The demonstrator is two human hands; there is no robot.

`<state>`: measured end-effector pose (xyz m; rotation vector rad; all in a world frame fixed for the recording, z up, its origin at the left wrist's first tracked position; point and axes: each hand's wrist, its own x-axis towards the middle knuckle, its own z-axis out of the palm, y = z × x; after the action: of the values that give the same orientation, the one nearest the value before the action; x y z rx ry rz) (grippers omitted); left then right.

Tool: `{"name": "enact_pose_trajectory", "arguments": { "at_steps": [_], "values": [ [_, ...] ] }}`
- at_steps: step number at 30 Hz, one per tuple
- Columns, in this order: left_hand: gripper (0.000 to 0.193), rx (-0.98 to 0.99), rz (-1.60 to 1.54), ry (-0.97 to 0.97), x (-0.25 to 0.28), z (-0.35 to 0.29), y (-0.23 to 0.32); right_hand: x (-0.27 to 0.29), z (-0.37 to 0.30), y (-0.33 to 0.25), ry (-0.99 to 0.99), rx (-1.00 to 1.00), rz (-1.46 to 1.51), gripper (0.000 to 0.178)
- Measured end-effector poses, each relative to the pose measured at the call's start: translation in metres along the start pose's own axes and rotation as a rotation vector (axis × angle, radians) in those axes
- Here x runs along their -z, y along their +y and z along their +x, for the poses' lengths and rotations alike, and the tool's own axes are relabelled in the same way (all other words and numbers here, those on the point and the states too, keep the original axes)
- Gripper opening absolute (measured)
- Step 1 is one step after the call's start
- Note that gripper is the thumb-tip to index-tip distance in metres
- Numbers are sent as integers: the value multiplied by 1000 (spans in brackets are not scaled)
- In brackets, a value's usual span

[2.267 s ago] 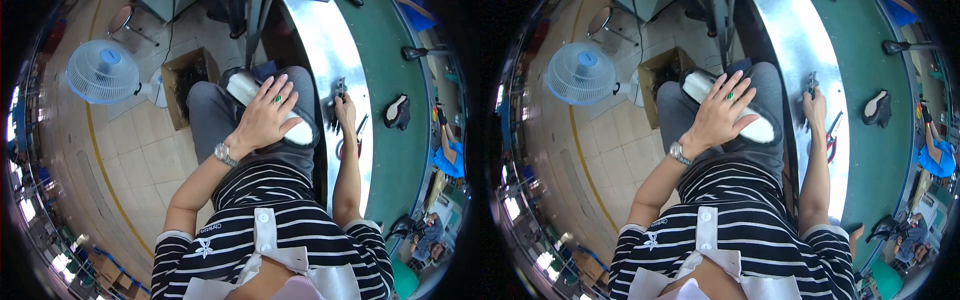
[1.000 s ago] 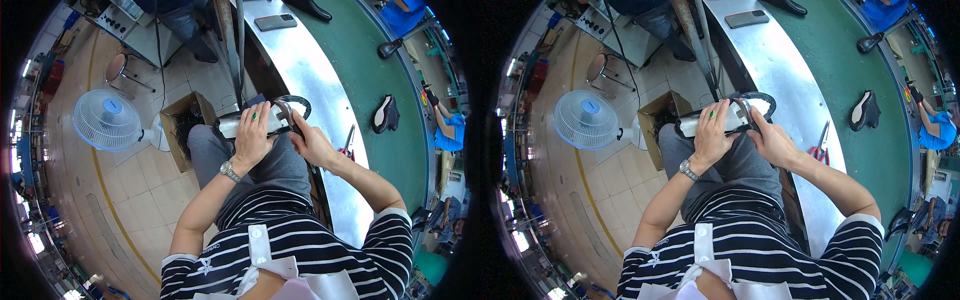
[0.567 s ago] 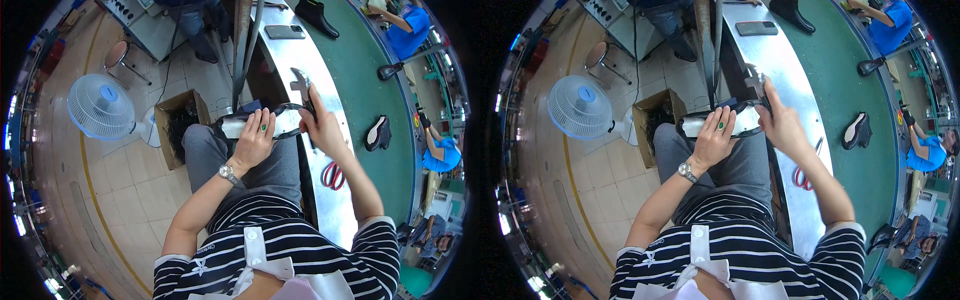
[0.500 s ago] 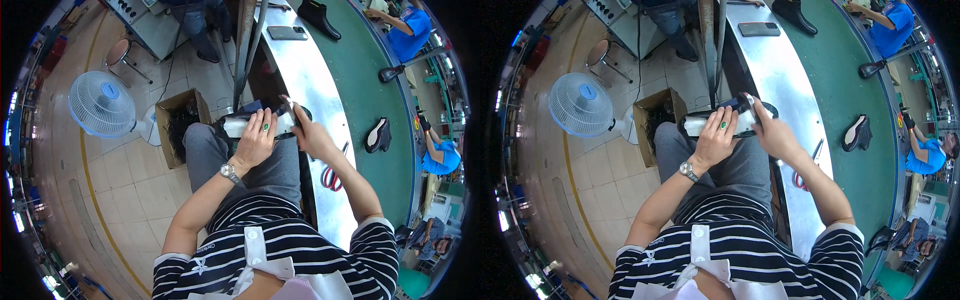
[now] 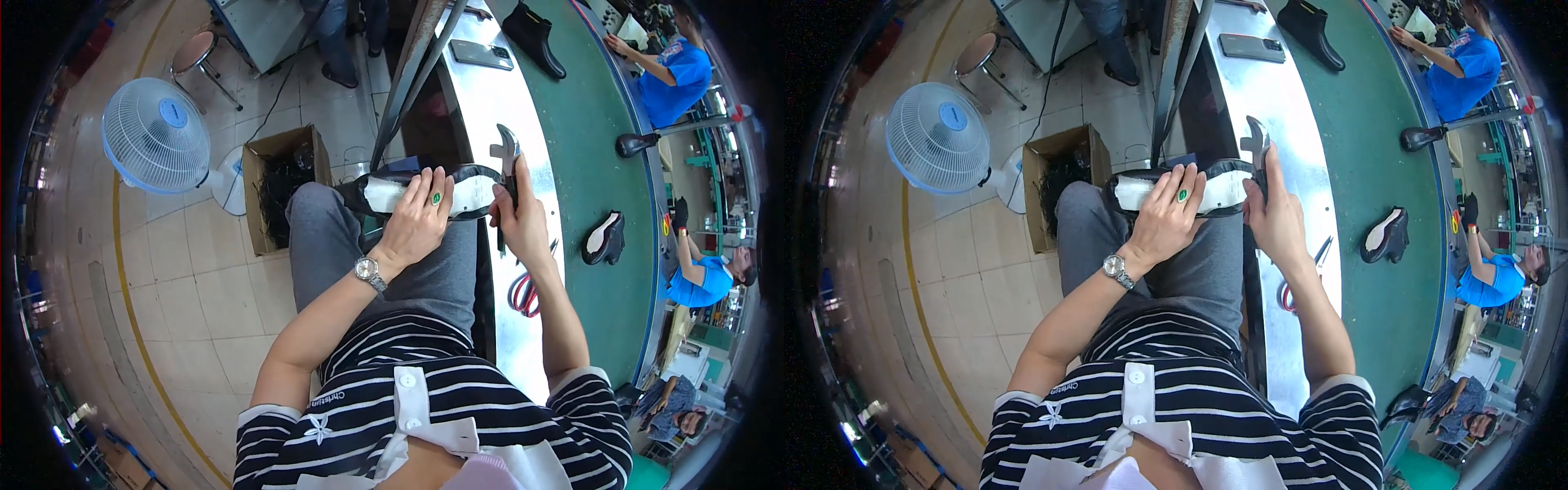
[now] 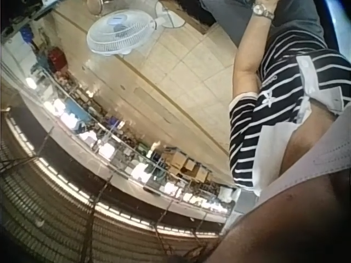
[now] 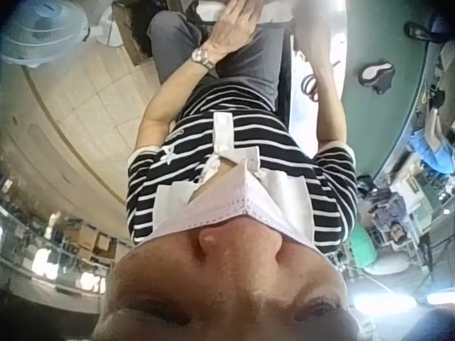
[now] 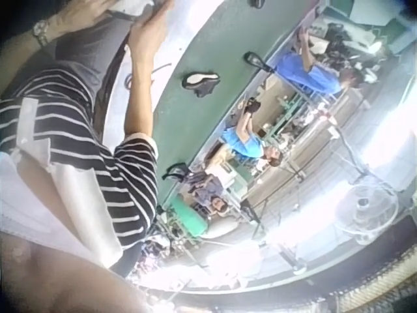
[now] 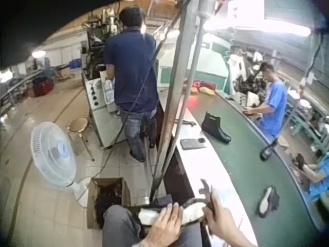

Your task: Manually trim and adjust the upper and sole components of a shoe on a lasting form using pliers and scissors.

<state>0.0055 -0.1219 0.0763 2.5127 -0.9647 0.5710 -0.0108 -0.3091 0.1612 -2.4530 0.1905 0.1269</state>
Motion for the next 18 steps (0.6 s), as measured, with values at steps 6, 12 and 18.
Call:
{"name": "enact_pose_trajectory", "arguments": {
  "at_steps": [6, 12, 18],
  "values": [
    [48, 1, -21, -1, -3, 3, -4, 16, 7, -14, -125, -18, -87, 62],
    [72, 43, -27, 13, -6, 7, -1, 8, 16, 3, -182, -18, -264, 70],
    [75, 44, 0, 9, -7, 4, 1, -13, 5, -6, -3, 7, -104, 66]
  ]
}}
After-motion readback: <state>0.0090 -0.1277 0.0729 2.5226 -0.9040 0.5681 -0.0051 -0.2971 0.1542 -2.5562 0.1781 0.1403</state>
